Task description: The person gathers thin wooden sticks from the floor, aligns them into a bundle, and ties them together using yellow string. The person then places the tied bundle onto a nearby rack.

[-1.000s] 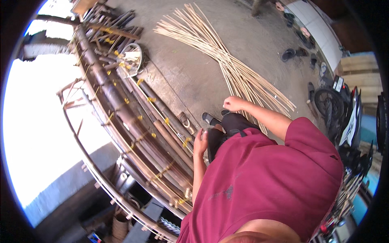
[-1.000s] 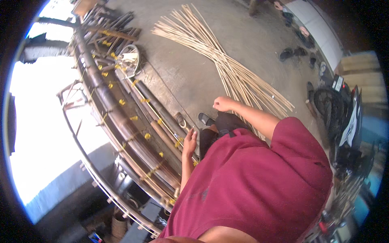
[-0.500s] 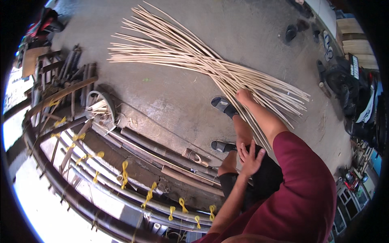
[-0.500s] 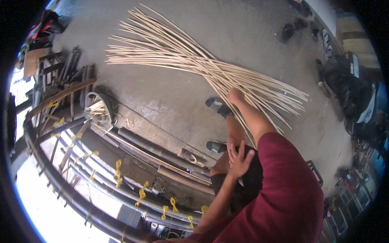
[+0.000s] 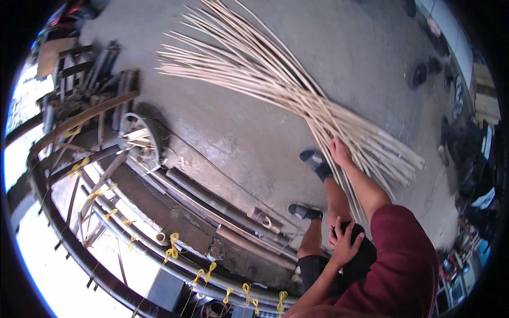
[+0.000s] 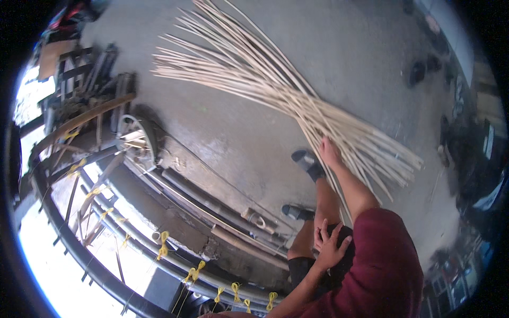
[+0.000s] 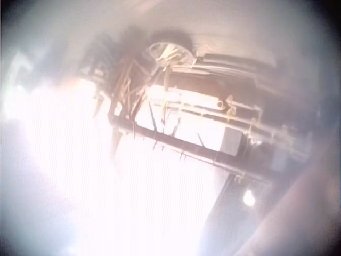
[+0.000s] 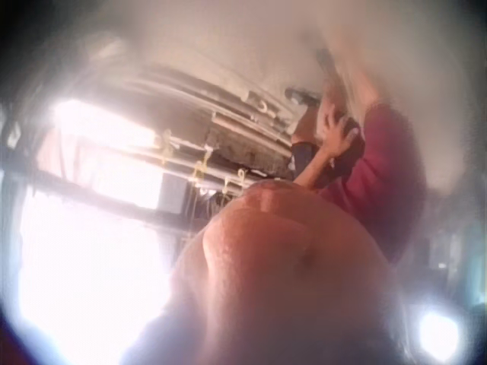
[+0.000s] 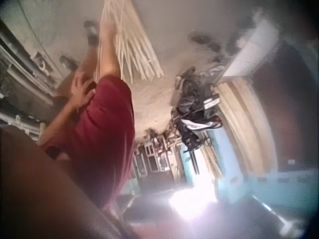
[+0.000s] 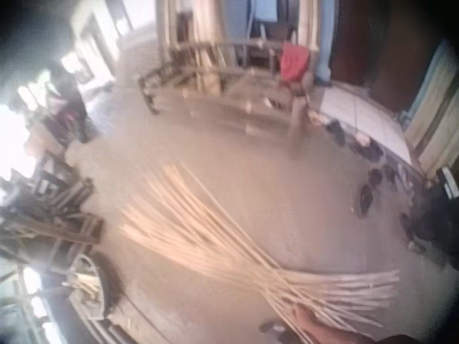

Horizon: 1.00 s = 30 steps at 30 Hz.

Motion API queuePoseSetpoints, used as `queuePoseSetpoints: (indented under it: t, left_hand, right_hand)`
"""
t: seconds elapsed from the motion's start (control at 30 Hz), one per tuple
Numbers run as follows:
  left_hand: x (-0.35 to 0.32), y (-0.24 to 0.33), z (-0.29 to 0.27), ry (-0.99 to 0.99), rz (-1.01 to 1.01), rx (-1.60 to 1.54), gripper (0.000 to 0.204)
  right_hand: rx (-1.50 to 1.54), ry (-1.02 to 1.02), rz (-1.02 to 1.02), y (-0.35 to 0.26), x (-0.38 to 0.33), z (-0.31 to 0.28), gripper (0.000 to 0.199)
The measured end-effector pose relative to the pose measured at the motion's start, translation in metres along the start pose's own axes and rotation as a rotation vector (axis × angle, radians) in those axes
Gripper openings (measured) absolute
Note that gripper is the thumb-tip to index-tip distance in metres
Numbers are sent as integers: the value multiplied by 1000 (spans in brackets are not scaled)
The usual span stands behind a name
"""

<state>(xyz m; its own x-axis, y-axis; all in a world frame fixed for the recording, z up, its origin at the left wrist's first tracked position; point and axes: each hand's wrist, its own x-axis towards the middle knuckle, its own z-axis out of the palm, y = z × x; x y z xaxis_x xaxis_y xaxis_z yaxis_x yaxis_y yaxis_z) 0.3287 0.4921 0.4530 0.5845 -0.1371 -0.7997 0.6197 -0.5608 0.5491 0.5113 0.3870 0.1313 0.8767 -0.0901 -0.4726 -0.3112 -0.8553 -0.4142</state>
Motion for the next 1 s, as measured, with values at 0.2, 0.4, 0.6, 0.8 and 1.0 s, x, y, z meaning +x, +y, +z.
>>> queuePoseSetpoints:
  t: [0.2, 0.4, 0.6, 0.8, 1.0]
  left_hand:
    - [-42, 1, -40, 83, -28, -170, 56]
    - [-108, 14, -149, 577, 169, -302, 54]
    - [-238, 45, -281, 1183, 332, -494, 46]
    - [-445, 37, -207, 1606, -216, -733, 31]
    - [-603, -9, -83, 1707, -950, -577, 25]
  right_hand:
    - [423, 367, -280, -168, -69, -185, 18]
    - [553, 456, -679, -368, -105, -301, 22]
    - [1304, -725, -742, -623, -298, -325, 20]
    - [1328, -1298, -374, -634, -531, -310, 17]
    - [690, -1747, -325, -538, -662, -251, 23]
